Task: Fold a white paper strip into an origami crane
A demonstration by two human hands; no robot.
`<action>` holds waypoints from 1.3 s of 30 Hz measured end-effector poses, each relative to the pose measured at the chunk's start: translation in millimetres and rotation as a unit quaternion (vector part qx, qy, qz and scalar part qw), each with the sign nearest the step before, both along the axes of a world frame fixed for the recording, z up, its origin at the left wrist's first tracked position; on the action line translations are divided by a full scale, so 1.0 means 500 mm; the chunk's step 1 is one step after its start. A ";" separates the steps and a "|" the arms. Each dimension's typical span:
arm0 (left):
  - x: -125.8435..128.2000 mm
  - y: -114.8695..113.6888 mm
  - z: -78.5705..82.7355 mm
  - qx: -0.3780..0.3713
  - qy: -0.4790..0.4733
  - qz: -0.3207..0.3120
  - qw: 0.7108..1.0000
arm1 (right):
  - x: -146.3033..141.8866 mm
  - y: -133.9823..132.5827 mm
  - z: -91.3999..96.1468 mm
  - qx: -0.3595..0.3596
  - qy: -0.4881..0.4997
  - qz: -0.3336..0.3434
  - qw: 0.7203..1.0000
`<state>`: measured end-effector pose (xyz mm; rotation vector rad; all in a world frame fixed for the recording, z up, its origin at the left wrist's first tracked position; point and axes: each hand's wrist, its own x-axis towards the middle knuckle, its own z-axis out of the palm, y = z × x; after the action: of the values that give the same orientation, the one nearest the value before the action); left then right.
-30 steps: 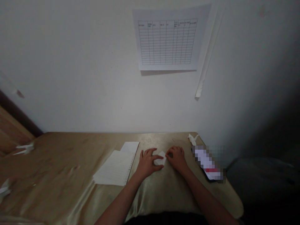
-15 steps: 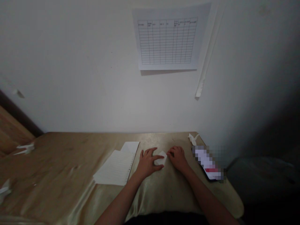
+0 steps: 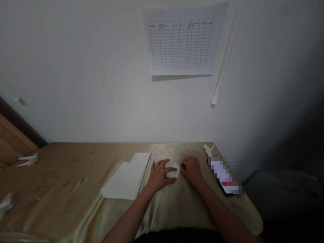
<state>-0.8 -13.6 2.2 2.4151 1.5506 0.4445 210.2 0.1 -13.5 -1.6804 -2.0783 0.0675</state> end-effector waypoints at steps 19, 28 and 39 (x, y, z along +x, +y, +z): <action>-0.002 0.002 -0.001 -0.011 0.003 -0.001 1.000 | 0.013 -0.006 0.007 -0.040 0.010 0.027 0.999; -0.004 0.004 -0.002 -0.017 0.006 -0.003 1.000 | 0.017 -0.018 0.018 -0.063 0.010 0.038 0.997; -0.009 0.007 -0.006 -0.008 0.010 -0.018 1.000 | 0.011 -0.034 0.021 -0.065 0.009 0.037 0.997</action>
<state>-5.5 -10.3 -0.7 2.4371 1.5108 0.4005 216.0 -17.1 -3.2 -1.6709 -2.1642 0.2454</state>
